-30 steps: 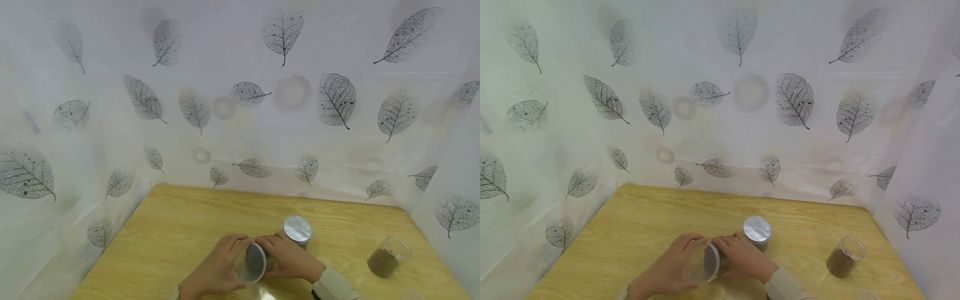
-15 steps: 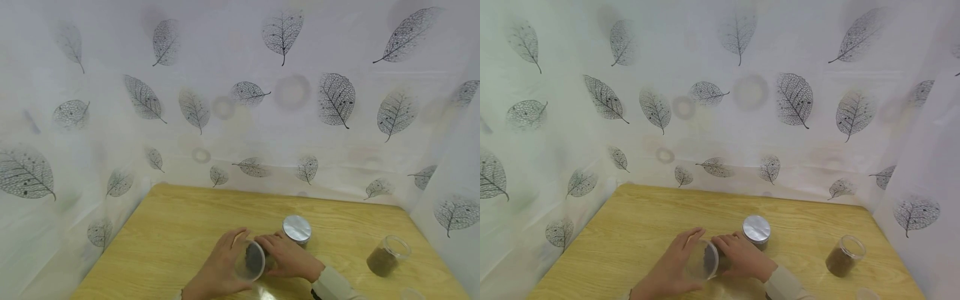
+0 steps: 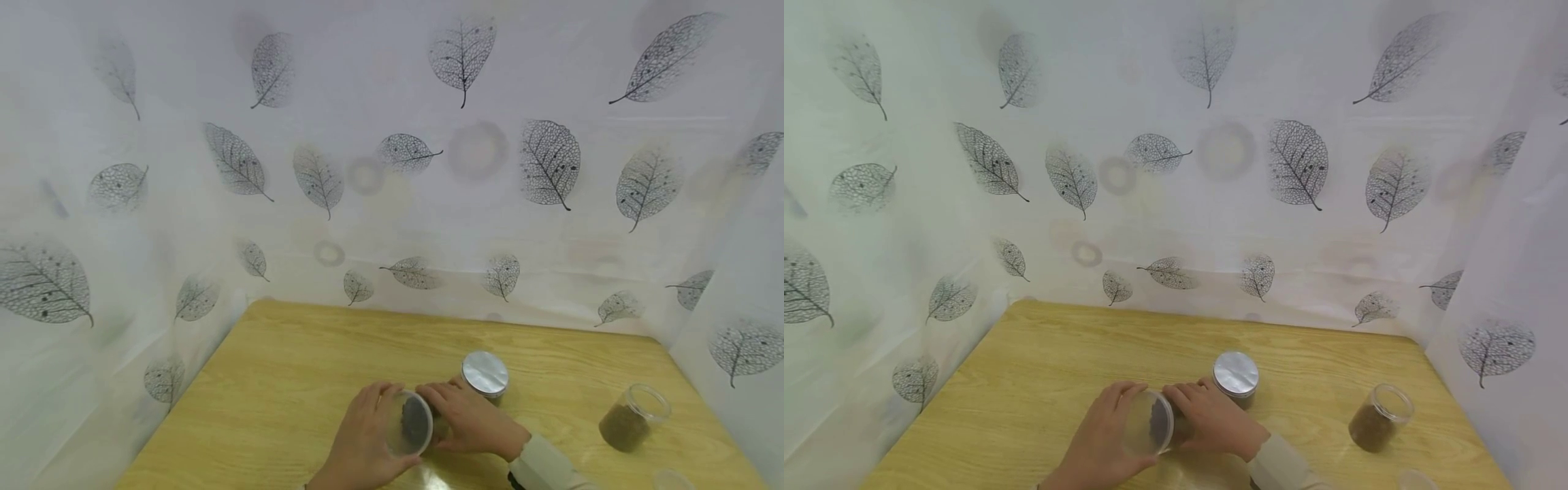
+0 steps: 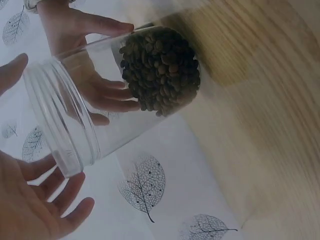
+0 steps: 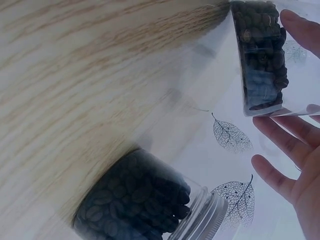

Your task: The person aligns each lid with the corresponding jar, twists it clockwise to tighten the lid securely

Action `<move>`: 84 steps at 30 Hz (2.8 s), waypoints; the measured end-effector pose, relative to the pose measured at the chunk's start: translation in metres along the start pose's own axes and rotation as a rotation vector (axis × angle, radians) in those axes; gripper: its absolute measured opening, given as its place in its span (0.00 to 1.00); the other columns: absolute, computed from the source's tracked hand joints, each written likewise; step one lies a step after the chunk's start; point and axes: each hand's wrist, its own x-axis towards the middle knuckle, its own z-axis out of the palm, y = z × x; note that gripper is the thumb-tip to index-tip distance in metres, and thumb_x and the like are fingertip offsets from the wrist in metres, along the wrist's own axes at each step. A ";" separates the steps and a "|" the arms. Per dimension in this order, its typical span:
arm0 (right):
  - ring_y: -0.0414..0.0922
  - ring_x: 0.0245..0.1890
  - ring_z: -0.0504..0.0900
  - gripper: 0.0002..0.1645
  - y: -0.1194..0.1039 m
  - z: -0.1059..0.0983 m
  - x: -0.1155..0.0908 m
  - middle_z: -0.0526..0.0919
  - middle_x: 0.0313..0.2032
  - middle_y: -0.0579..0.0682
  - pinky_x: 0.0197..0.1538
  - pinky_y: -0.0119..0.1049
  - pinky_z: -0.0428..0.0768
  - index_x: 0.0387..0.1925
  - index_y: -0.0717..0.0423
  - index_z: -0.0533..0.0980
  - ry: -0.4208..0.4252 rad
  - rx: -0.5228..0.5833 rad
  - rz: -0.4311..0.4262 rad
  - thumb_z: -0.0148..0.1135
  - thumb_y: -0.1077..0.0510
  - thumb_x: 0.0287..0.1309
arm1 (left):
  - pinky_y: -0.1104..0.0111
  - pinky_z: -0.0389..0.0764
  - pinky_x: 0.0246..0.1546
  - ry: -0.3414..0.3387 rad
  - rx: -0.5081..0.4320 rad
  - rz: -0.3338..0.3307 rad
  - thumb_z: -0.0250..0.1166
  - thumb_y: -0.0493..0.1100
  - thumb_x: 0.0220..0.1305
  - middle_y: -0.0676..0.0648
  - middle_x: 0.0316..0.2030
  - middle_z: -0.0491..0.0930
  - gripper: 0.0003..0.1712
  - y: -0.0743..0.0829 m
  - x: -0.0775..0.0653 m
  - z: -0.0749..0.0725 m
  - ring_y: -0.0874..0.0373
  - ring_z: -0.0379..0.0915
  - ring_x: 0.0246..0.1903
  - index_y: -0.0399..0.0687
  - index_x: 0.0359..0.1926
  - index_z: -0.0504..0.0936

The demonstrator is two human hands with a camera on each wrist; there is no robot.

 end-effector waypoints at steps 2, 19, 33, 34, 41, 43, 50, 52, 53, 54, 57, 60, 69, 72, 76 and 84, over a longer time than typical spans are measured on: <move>0.40 0.47 0.80 0.56 0.000 0.000 0.000 0.79 0.50 0.46 0.48 0.37 0.75 0.59 0.58 0.65 0.002 0.006 0.004 0.76 0.36 0.29 | 0.57 0.75 0.54 -0.002 -0.008 0.041 0.77 0.64 0.30 0.49 0.53 0.71 0.55 -0.002 0.001 0.000 0.55 0.68 0.54 0.46 0.60 0.67; 0.40 0.50 0.78 0.54 0.001 0.001 -0.001 0.77 0.54 0.46 0.52 0.38 0.73 0.62 0.55 0.64 -0.056 0.014 0.007 0.73 0.35 0.35 | 0.62 0.72 0.59 -0.120 -0.155 0.426 0.79 0.51 0.33 0.53 0.59 0.67 0.54 -0.027 0.014 -0.012 0.60 0.63 0.59 0.52 0.64 0.64; 0.42 0.49 0.78 0.52 -0.003 -0.001 0.003 0.77 0.53 0.46 0.50 0.40 0.75 0.62 0.56 0.64 -0.046 0.026 0.035 0.73 0.37 0.37 | 0.56 0.72 0.59 -0.168 -0.165 0.206 0.81 0.58 0.24 0.50 0.65 0.60 0.70 -0.024 0.006 -0.013 0.54 0.58 0.63 0.53 0.71 0.53; 0.42 0.49 0.78 0.53 -0.003 -0.001 0.003 0.77 0.53 0.46 0.50 0.40 0.75 0.62 0.56 0.64 -0.040 0.027 0.037 0.74 0.38 0.37 | 0.56 0.73 0.58 -0.148 -0.152 0.161 0.81 0.61 0.24 0.49 0.64 0.60 0.71 -0.022 0.004 -0.011 0.53 0.58 0.63 0.52 0.70 0.53; 0.43 0.48 0.79 0.52 -0.005 -0.002 0.003 0.78 0.51 0.47 0.49 0.40 0.75 0.60 0.57 0.66 -0.020 0.019 0.061 0.74 0.38 0.35 | 0.59 0.75 0.55 -0.023 -0.093 0.003 0.79 0.66 0.20 0.49 0.56 0.65 0.65 -0.015 -0.003 -0.003 0.56 0.64 0.56 0.45 0.62 0.62; 0.43 0.48 0.79 0.51 -0.006 -0.002 0.003 0.78 0.51 0.47 0.49 0.40 0.76 0.60 0.57 0.66 -0.026 0.022 0.068 0.74 0.38 0.36 | 0.59 0.76 0.54 -0.025 -0.093 -0.014 0.79 0.65 0.21 0.49 0.54 0.66 0.63 -0.015 -0.004 -0.002 0.56 0.66 0.54 0.44 0.61 0.63; 0.44 0.49 0.79 0.52 -0.006 -0.001 0.003 0.78 0.52 0.47 0.50 0.41 0.75 0.61 0.57 0.65 -0.051 0.041 0.091 0.74 0.38 0.35 | 0.61 0.77 0.53 -0.007 -0.091 0.027 0.81 0.63 0.19 0.51 0.51 0.69 0.60 -0.019 -0.002 0.001 0.59 0.68 0.51 0.46 0.58 0.66; 0.43 0.48 0.79 0.52 -0.006 -0.001 0.003 0.78 0.51 0.47 0.50 0.40 0.75 0.61 0.56 0.65 -0.052 0.043 0.093 0.74 0.38 0.36 | 0.62 0.76 0.54 -0.011 -0.102 0.049 0.81 0.61 0.18 0.51 0.52 0.68 0.60 -0.022 0.000 0.001 0.59 0.68 0.52 0.46 0.57 0.66; 0.43 0.48 0.79 0.51 -0.006 -0.001 0.003 0.78 0.51 0.47 0.50 0.40 0.75 0.60 0.56 0.65 -0.052 0.042 0.093 0.74 0.38 0.36 | 0.62 0.77 0.54 -0.017 -0.114 0.057 0.82 0.60 0.18 0.52 0.52 0.68 0.60 -0.023 0.001 0.002 0.59 0.68 0.52 0.47 0.57 0.66; 0.43 0.48 0.79 0.51 -0.006 -0.001 0.003 0.78 0.51 0.47 0.50 0.40 0.75 0.60 0.56 0.65 -0.051 0.038 0.092 0.73 0.38 0.36 | 0.62 0.77 0.54 -0.027 -0.131 0.063 0.82 0.59 0.18 0.52 0.52 0.68 0.60 -0.025 0.001 0.002 0.59 0.67 0.52 0.47 0.57 0.66; 0.43 0.48 0.79 0.51 -0.006 -0.002 0.003 0.79 0.50 0.47 0.50 0.40 0.76 0.60 0.56 0.66 -0.046 0.030 0.085 0.73 0.38 0.36 | 0.60 0.76 0.55 -0.065 -0.178 0.083 0.83 0.55 0.18 0.52 0.53 0.67 0.60 -0.029 0.002 0.002 0.58 0.66 0.54 0.47 0.58 0.65; 0.43 0.47 0.79 0.52 -0.007 -0.002 0.003 0.79 0.50 0.47 0.50 0.39 0.76 0.60 0.57 0.66 -0.041 0.021 0.077 0.74 0.38 0.35 | 0.59 0.75 0.57 -0.099 -0.219 0.107 0.83 0.53 0.17 0.53 0.55 0.66 0.61 -0.034 0.004 0.001 0.58 0.65 0.55 0.50 0.59 0.65; 0.44 0.48 0.79 0.54 -0.005 -0.003 0.004 0.78 0.51 0.47 0.52 0.40 0.76 0.60 0.57 0.65 -0.057 0.012 0.073 0.75 0.37 0.33 | 0.60 0.73 0.59 -0.144 -0.230 0.213 0.83 0.46 0.16 0.55 0.57 0.66 0.60 -0.041 0.011 -0.005 0.59 0.63 0.58 0.57 0.60 0.67; 0.44 0.49 0.79 0.54 -0.004 -0.002 0.003 0.78 0.51 0.47 0.51 0.40 0.76 0.60 0.57 0.65 -0.066 0.022 0.081 0.75 0.37 0.32 | 0.59 0.73 0.59 -0.161 -0.233 0.223 0.83 0.46 0.18 0.56 0.58 0.66 0.60 -0.042 0.013 -0.006 0.58 0.63 0.58 0.58 0.61 0.66; 0.43 0.48 0.79 0.54 -0.003 0.000 0.003 0.78 0.50 0.47 0.50 0.39 0.76 0.60 0.57 0.65 -0.061 0.026 0.089 0.75 0.37 0.32 | 0.58 0.74 0.58 -0.162 -0.230 0.216 0.82 0.46 0.19 0.55 0.60 0.67 0.63 -0.042 0.012 -0.007 0.57 0.64 0.59 0.59 0.65 0.62; 0.42 0.47 0.79 0.54 -0.003 0.004 0.002 0.79 0.50 0.46 0.48 0.38 0.75 0.60 0.56 0.66 -0.034 0.035 0.085 0.75 0.38 0.31 | 0.53 0.74 0.57 -0.147 -0.228 0.136 0.82 0.57 0.17 0.49 0.64 0.63 0.74 -0.040 0.004 -0.007 0.51 0.65 0.60 0.53 0.71 0.52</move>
